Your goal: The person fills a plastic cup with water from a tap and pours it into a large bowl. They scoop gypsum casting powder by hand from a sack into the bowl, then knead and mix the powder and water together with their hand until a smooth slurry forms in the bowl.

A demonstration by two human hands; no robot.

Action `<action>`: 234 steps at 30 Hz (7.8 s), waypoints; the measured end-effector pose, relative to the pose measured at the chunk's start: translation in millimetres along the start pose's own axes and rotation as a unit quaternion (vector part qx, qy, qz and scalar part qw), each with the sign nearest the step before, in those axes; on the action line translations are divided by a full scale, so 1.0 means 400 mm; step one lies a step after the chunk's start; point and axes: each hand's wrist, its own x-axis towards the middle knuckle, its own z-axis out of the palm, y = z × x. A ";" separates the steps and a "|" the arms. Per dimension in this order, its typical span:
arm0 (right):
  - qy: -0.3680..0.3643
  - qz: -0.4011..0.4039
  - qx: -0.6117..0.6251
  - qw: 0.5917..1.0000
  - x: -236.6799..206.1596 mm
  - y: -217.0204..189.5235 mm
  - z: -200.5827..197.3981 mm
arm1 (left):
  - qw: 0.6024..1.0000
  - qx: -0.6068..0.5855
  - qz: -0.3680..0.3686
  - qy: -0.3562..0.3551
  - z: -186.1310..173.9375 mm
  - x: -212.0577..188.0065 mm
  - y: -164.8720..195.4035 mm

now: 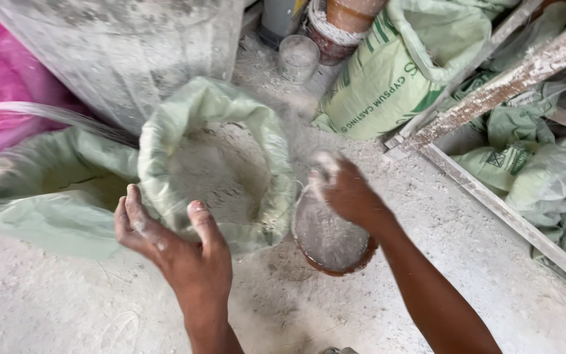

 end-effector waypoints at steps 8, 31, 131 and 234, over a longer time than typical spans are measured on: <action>-0.053 -0.171 -0.257 0.950 0.393 -0.285 0.373 | 0.978 -0.038 -0.114 -0.168 -0.034 0.090 -0.082; -0.333 0.106 0.642 0.683 0.272 -0.180 0.436 | 0.948 0.101 0.205 -0.221 0.018 0.453 -0.079; -0.164 -0.073 0.454 0.873 0.140 -0.151 0.359 | 0.910 0.158 0.077 -0.375 0.128 0.414 -0.152; -0.252 -0.053 0.232 0.938 0.196 -0.167 0.430 | 0.900 0.134 0.175 -0.376 0.140 0.378 -0.218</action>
